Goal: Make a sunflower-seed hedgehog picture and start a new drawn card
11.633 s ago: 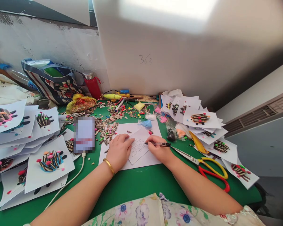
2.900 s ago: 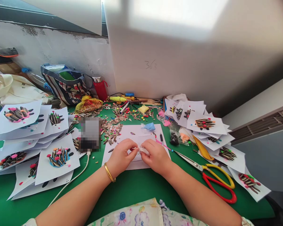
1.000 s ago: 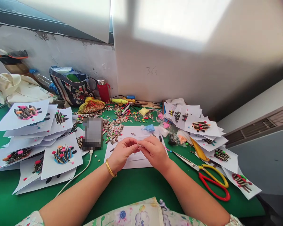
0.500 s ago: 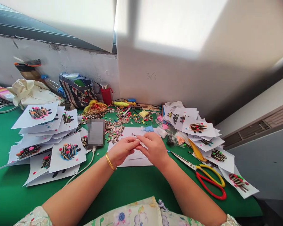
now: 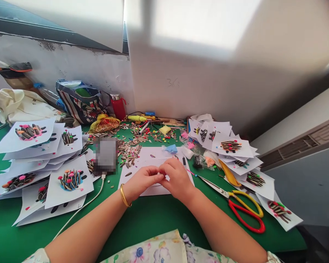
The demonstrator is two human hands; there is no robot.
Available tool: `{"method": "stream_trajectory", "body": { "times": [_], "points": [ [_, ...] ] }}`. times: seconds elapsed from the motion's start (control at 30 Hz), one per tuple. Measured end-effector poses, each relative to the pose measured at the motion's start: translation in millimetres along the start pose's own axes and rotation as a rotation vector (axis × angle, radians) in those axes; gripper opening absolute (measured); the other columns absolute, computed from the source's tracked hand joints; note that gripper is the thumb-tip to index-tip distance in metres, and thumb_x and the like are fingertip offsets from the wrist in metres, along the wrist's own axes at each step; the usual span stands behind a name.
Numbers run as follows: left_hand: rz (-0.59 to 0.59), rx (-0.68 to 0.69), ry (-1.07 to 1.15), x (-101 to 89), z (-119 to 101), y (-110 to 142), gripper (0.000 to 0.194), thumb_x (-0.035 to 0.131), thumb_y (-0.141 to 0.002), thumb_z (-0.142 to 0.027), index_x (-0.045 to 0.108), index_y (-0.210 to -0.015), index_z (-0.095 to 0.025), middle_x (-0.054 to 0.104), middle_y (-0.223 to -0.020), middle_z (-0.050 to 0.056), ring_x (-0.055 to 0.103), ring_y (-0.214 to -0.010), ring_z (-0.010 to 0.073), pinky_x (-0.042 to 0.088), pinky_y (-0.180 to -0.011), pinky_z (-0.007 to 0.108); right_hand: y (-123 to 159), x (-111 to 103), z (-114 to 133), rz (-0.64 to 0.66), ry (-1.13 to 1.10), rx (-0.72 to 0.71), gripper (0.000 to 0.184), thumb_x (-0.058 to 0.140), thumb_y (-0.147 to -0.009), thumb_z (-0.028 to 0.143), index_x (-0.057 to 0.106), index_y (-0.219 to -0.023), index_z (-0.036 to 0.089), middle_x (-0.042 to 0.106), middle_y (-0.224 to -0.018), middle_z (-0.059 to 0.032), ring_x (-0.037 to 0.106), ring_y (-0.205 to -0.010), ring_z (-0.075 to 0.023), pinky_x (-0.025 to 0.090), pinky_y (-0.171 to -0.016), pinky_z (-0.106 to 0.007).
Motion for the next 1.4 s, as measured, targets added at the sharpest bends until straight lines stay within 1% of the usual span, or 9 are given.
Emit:
{"method": "stream_trajectory", "body": {
  "times": [0.13, 0.27, 0.37, 0.53, 0.67, 0.73, 0.93, 1.17, 1.4],
  "points": [
    [-0.164, -0.02, -0.044, -9.9, 1.7, 1.7, 0.029, 0.065, -0.079, -0.046, 0.07, -0.074, -0.017, 0.065, -0.07, 0.002, 0.057, -0.066, 0.0155, 0.046, -0.067, 0.027, 3.3, 2.3, -1.8, 0.043, -0.012, -0.018, 0.034, 0.07, -0.082, 0.037, 0.062, -0.112, 0.023, 0.06, -0.096, -0.0065, 0.054, -0.093, -0.0229, 0.047, -0.081, -0.039],
    [-0.245, 0.053, -0.165, -17.9, -1.6, 3.9, 0.036, 0.061, -0.081, -0.051, 0.071, -0.073, -0.018, 0.059, -0.062, 0.001, 0.052, -0.063, 0.015, 0.044, -0.064, 0.027, 5.8, 0.1, -3.5, 0.015, -0.06, -0.024, 0.033, 0.064, -0.087, 0.038, 0.062, -0.117, 0.026, 0.06, -0.098, -0.007, 0.056, -0.094, -0.0228, 0.049, -0.081, -0.039],
    [-0.222, 0.085, -0.119, -15.5, -1.2, 5.0, 0.042, 0.052, -0.087, -0.054, 0.072, -0.082, -0.017, 0.061, -0.07, 0.002, 0.054, -0.069, 0.0158, 0.045, -0.068, 0.028, 5.8, -0.9, -3.1, -0.006, -0.087, -0.021, 0.034, 0.064, -0.088, 0.037, 0.06, -0.12, 0.026, 0.061, -0.099, -0.007, 0.056, -0.095, -0.0229, 0.049, -0.084, -0.04],
    [-0.178, 0.047, -0.013, -8.4, 1.5, 5.6, 0.034, 0.063, -0.082, -0.045, 0.069, -0.105, -0.021, 0.068, -0.099, 0.005, 0.059, -0.088, 0.0189, 0.048, -0.08, 0.029, 6.0, -3.3, -1.9, -0.04, -0.096, -0.025, 0.037, 0.061, -0.09, 0.037, 0.058, -0.124, 0.026, 0.06, -0.104, -0.0084, 0.056, -0.1, -0.0238, 0.048, -0.089, -0.042],
    [-0.178, 0.041, -0.123, -9.4, 1.1, 6.3, 0.039, 0.058, -0.083, -0.053, 0.067, -0.071, -0.017, 0.057, -0.062, 0.0, 0.05, -0.062, 0.0141, 0.044, -0.063, 0.026, 9.3, 0.0, 1.2, -0.028, -0.086, -0.051, 0.035, 0.055, -0.093, 0.038, 0.059, -0.126, 0.027, 0.059, -0.105, -0.0086, 0.055, -0.1, -0.0234, 0.049, -0.087, -0.041],
    [-0.154, 0.062, -0.148, -8.2, 0.3, 6.2, 0.045, 0.054, -0.085, -0.055, 0.063, -0.063, -0.016, 0.054, -0.058, 0.0, 0.048, -0.059, 0.0133, 0.043, -0.06, 0.026, 11.0, 3.1, 2.9, -0.015, -0.086, -0.074, 0.036, 0.053, -0.094, 0.039, 0.059, -0.127, 0.027, 0.06, -0.104, -0.0084, 0.056, -0.099, -0.0231, 0.049, -0.085, -0.04],
    [-0.18, 0.099, -0.012, -5.0, 0.7, 4.2, 0.028, 0.066, -0.081, -0.04, 0.072, -0.099, -0.021, 0.071, -0.102, 0.005, 0.061, -0.094, 0.0213, 0.048, -0.087, 0.032, 10.8, 3.9, -0.8, -0.049, -0.071, -0.058, 0.039, 0.052, -0.094, 0.034, 0.054, -0.133, 0.029, 0.059, -0.113, -0.0095, 0.055, -0.106, -0.0246, 0.048, -0.091, -0.043],
    [-0.199, 0.034, 0.041, -10.2, 5.0, 4.6, 0.029, 0.071, -0.075, -0.045, 0.069, -0.075, -0.016, 0.057, -0.063, -0.001, 0.048, -0.06, 0.0116, 0.042, -0.06, 0.024, 10.3, 2.8, 6.6, -0.03, -0.068, -0.093, 0.038, 0.051, -0.094, 0.032, 0.055, -0.132, 0.028, 0.059, -0.113, -0.0092, 0.054, -0.107, -0.024, 0.047, -0.092, -0.042],
    [-0.114, 0.073, -0.009, -2.2, 3.4, 5.4, 0.038, 0.062, -0.083, -0.05, 0.068, -0.072, -0.014, 0.061, -0.07, 0.003, 0.051, -0.069, 0.0141, 0.044, -0.068, 0.027, 10.9, 2.6, 7.9, -0.057, -0.077, -0.092, 0.028, 0.054, -0.093, 0.025, 0.063, -0.119, 0.028, 0.06, -0.11, -0.0079, 0.056, -0.104, -0.0228, 0.049, -0.088, -0.041]
  ]
}}
Point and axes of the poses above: each hand's wrist, its own y-axis away from the middle knuckle, its own x-axis out of the palm, z = x × y, the point moved 5 cm from there along -y, towards the middle knuckle
